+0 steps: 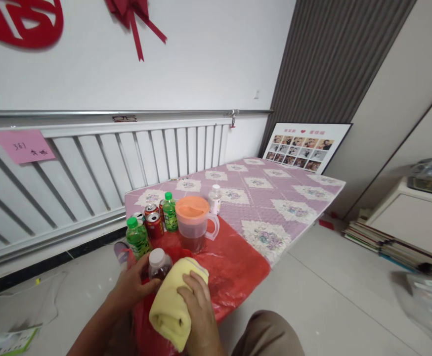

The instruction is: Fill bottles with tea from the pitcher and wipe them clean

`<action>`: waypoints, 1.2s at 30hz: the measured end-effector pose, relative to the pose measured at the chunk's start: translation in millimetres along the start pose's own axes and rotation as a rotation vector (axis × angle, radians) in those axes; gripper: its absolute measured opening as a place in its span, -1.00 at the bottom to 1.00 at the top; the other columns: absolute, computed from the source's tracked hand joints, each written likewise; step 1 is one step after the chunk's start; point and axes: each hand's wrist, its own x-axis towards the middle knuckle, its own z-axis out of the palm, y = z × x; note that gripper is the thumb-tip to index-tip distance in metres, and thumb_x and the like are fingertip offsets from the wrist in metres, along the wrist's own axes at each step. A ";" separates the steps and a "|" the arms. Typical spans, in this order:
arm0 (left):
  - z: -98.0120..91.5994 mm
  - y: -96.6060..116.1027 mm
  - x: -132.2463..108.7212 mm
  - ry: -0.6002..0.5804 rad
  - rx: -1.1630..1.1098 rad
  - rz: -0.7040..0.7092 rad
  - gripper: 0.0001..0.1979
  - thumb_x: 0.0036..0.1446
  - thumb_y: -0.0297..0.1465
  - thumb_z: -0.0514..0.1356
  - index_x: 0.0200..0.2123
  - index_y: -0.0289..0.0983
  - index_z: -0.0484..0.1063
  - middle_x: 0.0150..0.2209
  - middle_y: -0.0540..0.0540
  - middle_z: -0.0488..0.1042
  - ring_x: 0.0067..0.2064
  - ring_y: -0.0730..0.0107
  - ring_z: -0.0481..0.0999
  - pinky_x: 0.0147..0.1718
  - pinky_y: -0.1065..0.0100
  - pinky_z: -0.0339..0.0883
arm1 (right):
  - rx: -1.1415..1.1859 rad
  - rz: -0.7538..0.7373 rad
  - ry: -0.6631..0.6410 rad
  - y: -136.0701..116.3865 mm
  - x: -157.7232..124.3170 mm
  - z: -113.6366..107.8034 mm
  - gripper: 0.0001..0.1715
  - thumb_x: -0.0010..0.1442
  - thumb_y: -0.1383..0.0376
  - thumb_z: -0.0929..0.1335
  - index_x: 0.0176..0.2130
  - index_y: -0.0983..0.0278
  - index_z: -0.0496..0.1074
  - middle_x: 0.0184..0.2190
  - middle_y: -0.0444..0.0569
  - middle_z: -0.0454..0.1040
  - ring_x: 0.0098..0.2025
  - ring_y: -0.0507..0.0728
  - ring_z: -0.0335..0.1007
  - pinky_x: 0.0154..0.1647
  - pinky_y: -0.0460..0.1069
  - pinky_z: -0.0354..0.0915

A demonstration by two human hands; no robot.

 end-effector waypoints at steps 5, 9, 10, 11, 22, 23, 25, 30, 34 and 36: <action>1.2 0.2 0.0 0.023 -0.013 0.000 -0.37 -0.17 -0.47 0.27 0.07 -0.28 0.33 -0.01 -0.15 0.54 -0.07 0.15 0.55 0.00 0.22 0.42 | -0.025 -0.078 0.009 -16.6 28.4 0.1 -0.61 0.23 0.27 0.34 0.06 0.17 0.31 0.16 0.12 0.30 0.29 0.28 0.06 0.15 0.21 0.29; 1.0 -0.5 -1.1 0.022 -0.038 0.024 -0.40 -0.14 -0.46 0.26 0.07 -0.27 0.33 -0.03 -0.13 0.55 -0.06 0.16 0.54 0.00 0.22 0.42 | -0.047 -0.050 -0.081 -14.6 17.8 7.1 -0.65 0.23 0.40 0.30 0.02 0.17 0.36 0.18 0.08 0.32 0.30 0.25 0.06 0.14 0.17 0.31; 0.7 -1.4 -1.2 0.015 -0.039 0.028 -0.41 -0.13 -0.48 0.25 0.06 -0.27 0.34 -0.04 -0.13 0.55 -0.05 0.15 0.54 0.00 0.22 0.42 | -0.050 -0.021 -0.118 -11.3 10.8 7.8 -0.64 0.23 0.42 0.30 0.01 0.16 0.37 0.18 0.06 0.33 0.30 0.24 0.07 0.14 0.17 0.32; 0.3 -2.9 -1.2 0.006 -0.040 0.027 -0.41 -0.14 -0.49 0.24 0.06 -0.26 0.34 -0.04 -0.12 0.55 -0.04 0.15 0.54 0.01 0.22 0.41 | -0.055 0.009 -0.160 -7.5 3.4 7.9 -0.64 0.22 0.44 0.30 0.00 0.15 0.38 0.17 0.04 0.34 0.29 0.24 0.09 0.14 0.16 0.32; -16.3 -24.1 21.7 -0.345 -0.191 0.148 -0.33 -0.09 -0.55 0.22 0.16 -0.24 0.25 0.11 -0.15 0.44 0.11 0.14 0.42 0.14 0.14 0.26 | 0.040 0.030 -0.063 -4.0 10.1 -12.6 -0.61 0.20 0.29 0.37 0.04 0.15 0.35 0.14 0.10 0.36 0.27 0.27 0.13 0.17 0.20 0.27; -17.1 -24.2 23.4 -0.361 -0.212 0.154 -0.33 -0.09 -0.55 0.23 0.16 -0.24 0.25 0.11 -0.16 0.44 0.11 0.13 0.41 0.14 0.13 0.26 | 0.050 0.021 -0.038 -6.8 17.0 -12.0 -0.60 0.20 0.28 0.37 0.04 0.15 0.34 0.15 0.10 0.35 0.27 0.28 0.12 0.18 0.21 0.26; -17.6 -24.0 25.4 -0.388 -0.271 0.166 -0.34 -0.08 -0.52 0.27 0.15 -0.23 0.27 0.10 -0.16 0.44 0.11 0.13 0.41 0.12 0.14 0.27 | 0.069 0.011 -0.013 -10.1 27.0 -7.5 -0.57 0.17 0.24 0.39 0.04 0.17 0.35 0.15 0.11 0.34 0.27 0.29 0.12 0.19 0.22 0.26; -19.3 -23.0 23.9 -0.409 -0.343 0.171 -0.38 -0.04 -0.47 0.28 0.14 -0.23 0.28 0.05 -0.16 0.47 0.06 0.13 0.45 0.09 0.13 0.29 | 0.125 0.084 -0.081 -2.5 18.3 9.9 -0.65 0.15 0.30 0.40 -0.03 0.19 0.42 0.10 0.12 0.40 0.22 0.27 0.21 0.17 0.20 0.30; -20.6 -24.1 21.2 -0.406 -0.349 0.171 -0.39 -0.01 -0.49 0.23 0.16 -0.21 0.25 0.06 -0.13 0.47 0.07 0.15 0.44 0.10 0.12 0.27 | 0.128 0.179 -0.235 7.3 -1.7 12.2 -0.62 0.15 0.44 0.35 -0.04 0.17 0.45 0.07 0.09 0.44 0.19 0.26 0.27 0.19 0.25 0.27; -19.9 -25.4 20.3 -0.386 -0.336 0.170 -0.38 -0.01 -0.49 0.22 0.17 -0.22 0.23 0.09 -0.14 0.45 0.09 0.15 0.43 0.13 0.12 0.24 | 0.123 0.166 -0.269 10.5 -5.4 10.0 -0.60 0.12 0.45 0.36 -0.03 0.17 0.45 0.07 0.09 0.45 0.19 0.28 0.26 0.19 0.26 0.27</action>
